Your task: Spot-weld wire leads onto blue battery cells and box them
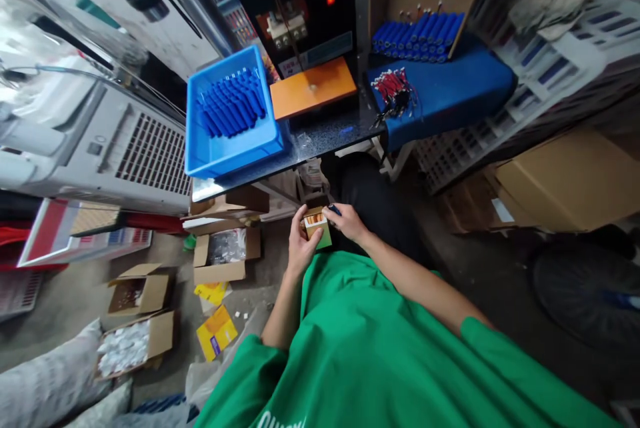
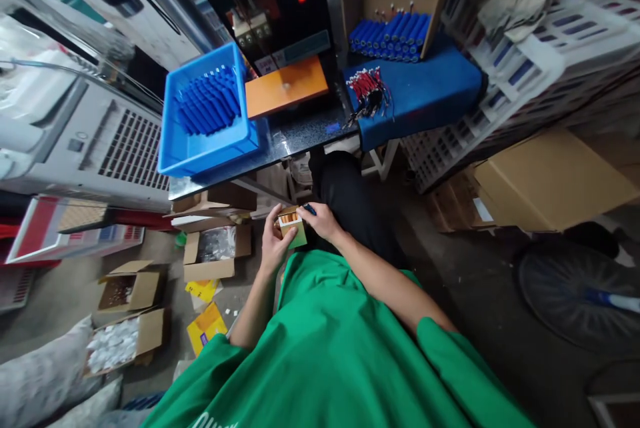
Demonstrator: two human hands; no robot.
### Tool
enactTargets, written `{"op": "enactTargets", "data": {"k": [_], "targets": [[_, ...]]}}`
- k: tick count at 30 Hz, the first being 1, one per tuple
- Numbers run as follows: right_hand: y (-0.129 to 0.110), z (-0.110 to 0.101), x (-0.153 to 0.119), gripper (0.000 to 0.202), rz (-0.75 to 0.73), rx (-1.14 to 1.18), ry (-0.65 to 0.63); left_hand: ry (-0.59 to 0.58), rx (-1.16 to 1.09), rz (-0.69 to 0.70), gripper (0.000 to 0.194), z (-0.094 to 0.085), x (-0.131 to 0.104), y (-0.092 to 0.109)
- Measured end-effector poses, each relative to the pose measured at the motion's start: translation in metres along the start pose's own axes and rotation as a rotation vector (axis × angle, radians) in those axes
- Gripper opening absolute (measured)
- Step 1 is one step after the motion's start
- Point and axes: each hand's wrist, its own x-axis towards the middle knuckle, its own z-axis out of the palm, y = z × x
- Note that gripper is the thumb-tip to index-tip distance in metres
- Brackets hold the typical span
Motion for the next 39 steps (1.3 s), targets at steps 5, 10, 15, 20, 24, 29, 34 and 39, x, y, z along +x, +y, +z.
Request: {"op": "enactTargets", "data": {"k": [5, 10, 15, 20, 24, 29, 34, 39], "targets": [[-0.003, 0.004, -0.003, 0.023, -0.158, -0.131, 0.101, 0.251, 0.063, 0.013, 0.079, 0.003, -0.001, -0.008], [-0.003, 0.011, -0.006, 0.02, -0.293, -0.267, 0.083, 0.365, 0.145, 0.062, 0.073, 0.011, -0.01, -0.019], [0.002, 0.013, -0.005, 0.019, -0.26, -0.294, 0.077, 0.349, 0.318, 0.086, 0.065, 0.015, -0.016, -0.031], [0.005, 0.01, -0.004, 0.016, -0.221, -0.308, 0.067, 0.273, 0.444, 0.148, 0.055, 0.014, -0.017, -0.044], [0.005, 0.008, -0.004, 0.016, -0.2, -0.342, 0.092, 0.24, 0.513, 0.2, 0.049, 0.012, -0.015, -0.051], [0.006, 0.007, -0.001, 0.011, -0.172, -0.361, 0.113, 0.237, 0.446, 0.143, 0.054, 0.018, -0.011, -0.049], [0.002, 0.004, 0.002, 0.017, -0.18, -0.299, 0.244, 0.237, 0.317, 0.078, 0.063, 0.024, -0.015, -0.047], [-0.007, 0.001, 0.0, 0.019, -0.192, -0.187, 0.275, 0.177, 0.324, 0.077, 0.059, 0.025, -0.019, -0.048]]}}
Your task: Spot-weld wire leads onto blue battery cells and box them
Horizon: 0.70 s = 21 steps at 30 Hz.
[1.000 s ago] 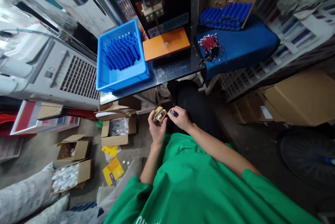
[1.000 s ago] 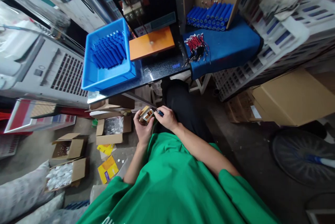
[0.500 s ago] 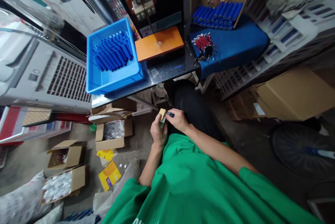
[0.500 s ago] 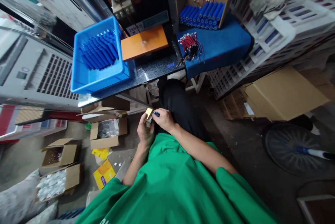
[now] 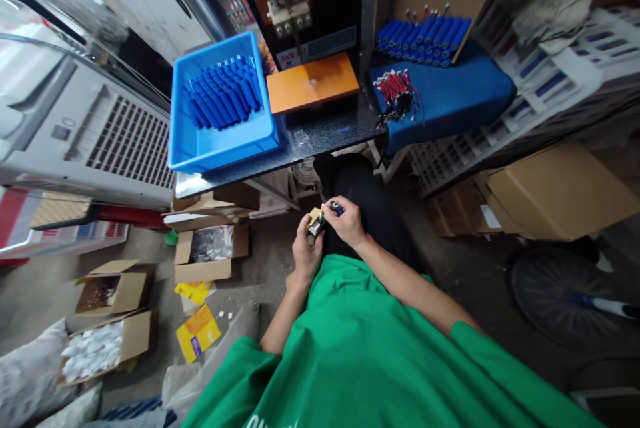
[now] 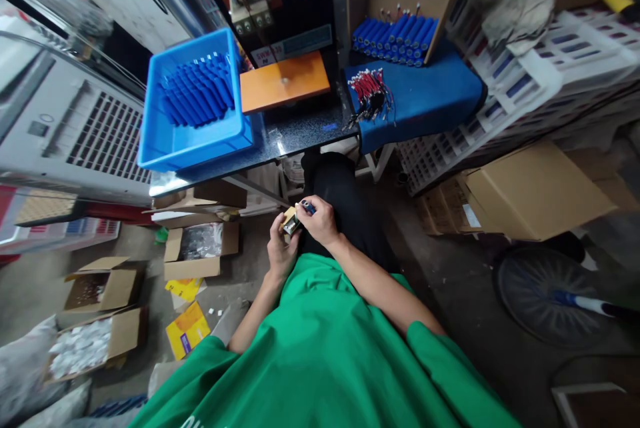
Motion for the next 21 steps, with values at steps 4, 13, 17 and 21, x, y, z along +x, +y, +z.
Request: {"op": "enactTargets", "data": {"k": [4, 13, 17, 21], "targets": [[-0.006, -0.001, 0.003, 0.022, 0.034, 0.093, 0.044, -0.015, -0.032, -0.009, 0.059, 0.0, 0.0, 0.002], [-0.076, -0.028, 0.0, 0.026, 0.115, 0.516, 0.182, 0.18, -0.464, -0.245, 0.094, -0.005, 0.014, 0.012], [-0.14, -0.049, -0.027, 0.019, -0.046, 0.587, -0.23, 0.21, -0.655, -0.344, 0.098, -0.012, 0.021, 0.017], [-0.197, -0.072, -0.039, 0.032, -0.342, 0.647, -0.713, 0.217, -0.737, -0.368, 0.099, -0.009, 0.022, 0.025]]}}
